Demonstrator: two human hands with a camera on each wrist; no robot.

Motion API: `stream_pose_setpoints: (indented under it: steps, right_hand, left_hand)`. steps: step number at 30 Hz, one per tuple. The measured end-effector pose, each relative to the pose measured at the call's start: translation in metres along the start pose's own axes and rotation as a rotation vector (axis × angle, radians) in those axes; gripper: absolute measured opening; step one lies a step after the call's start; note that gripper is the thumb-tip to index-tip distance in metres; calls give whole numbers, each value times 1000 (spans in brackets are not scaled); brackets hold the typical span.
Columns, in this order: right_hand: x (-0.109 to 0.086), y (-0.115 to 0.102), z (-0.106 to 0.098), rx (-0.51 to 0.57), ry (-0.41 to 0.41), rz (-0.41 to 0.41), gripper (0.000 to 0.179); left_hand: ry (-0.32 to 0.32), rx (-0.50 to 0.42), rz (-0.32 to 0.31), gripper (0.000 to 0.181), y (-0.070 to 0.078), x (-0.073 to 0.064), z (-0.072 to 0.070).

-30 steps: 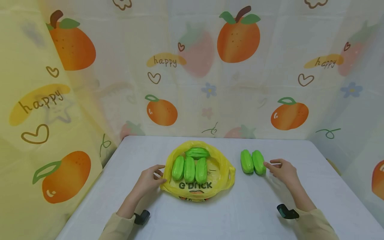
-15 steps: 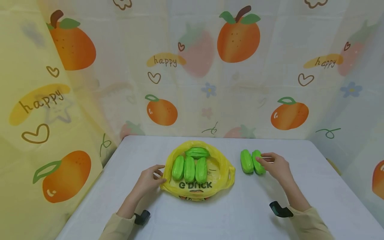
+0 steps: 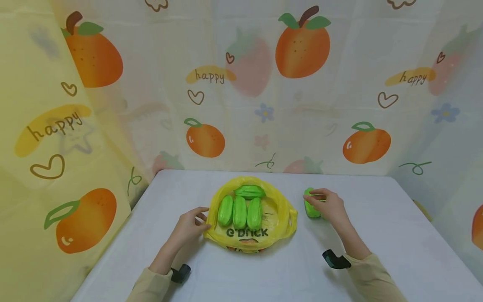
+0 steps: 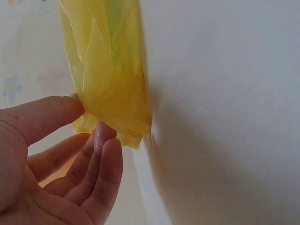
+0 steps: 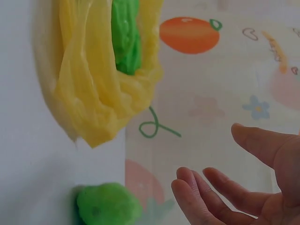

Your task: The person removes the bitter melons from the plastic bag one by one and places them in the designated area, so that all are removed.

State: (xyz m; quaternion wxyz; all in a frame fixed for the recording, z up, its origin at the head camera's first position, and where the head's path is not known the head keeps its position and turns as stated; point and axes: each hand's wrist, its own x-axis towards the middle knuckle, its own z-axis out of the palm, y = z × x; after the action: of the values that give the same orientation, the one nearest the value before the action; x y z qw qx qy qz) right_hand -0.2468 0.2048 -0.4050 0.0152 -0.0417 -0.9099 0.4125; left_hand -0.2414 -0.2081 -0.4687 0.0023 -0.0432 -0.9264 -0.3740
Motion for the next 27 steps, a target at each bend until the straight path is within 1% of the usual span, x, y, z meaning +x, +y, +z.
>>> stream_pose_setpoints:
  steps: [3, 5, 8, 12, 19, 27]
  right_hand:
    - [3, -5, 9, 25, -6, -16, 57]
    - [4, -8, 14, 52, -13, -29, 56]
    - [6, -13, 23, 79, -32, -25, 54]
    - [8, -20, 37, 69, -60, -21, 51]
    - [11, -27, 60, 87, -87, -74, 47]
    - [12, -34, 81, 87, -121, -71, 44]
  left_hand:
    - [2, -2, -13, 52, 1, 0, -1]
    - [1, 0, -9, 51, 0, 0, -1]
    - [-1, -4, -6, 51, 1, 0, -1]
    - [-2, -9, -6, 51, 0, 0, 0]
    - [1, -9, 9, 51, -1, 1, 1]
    - [-4, -5, 0, 51, 0, 1, 0]
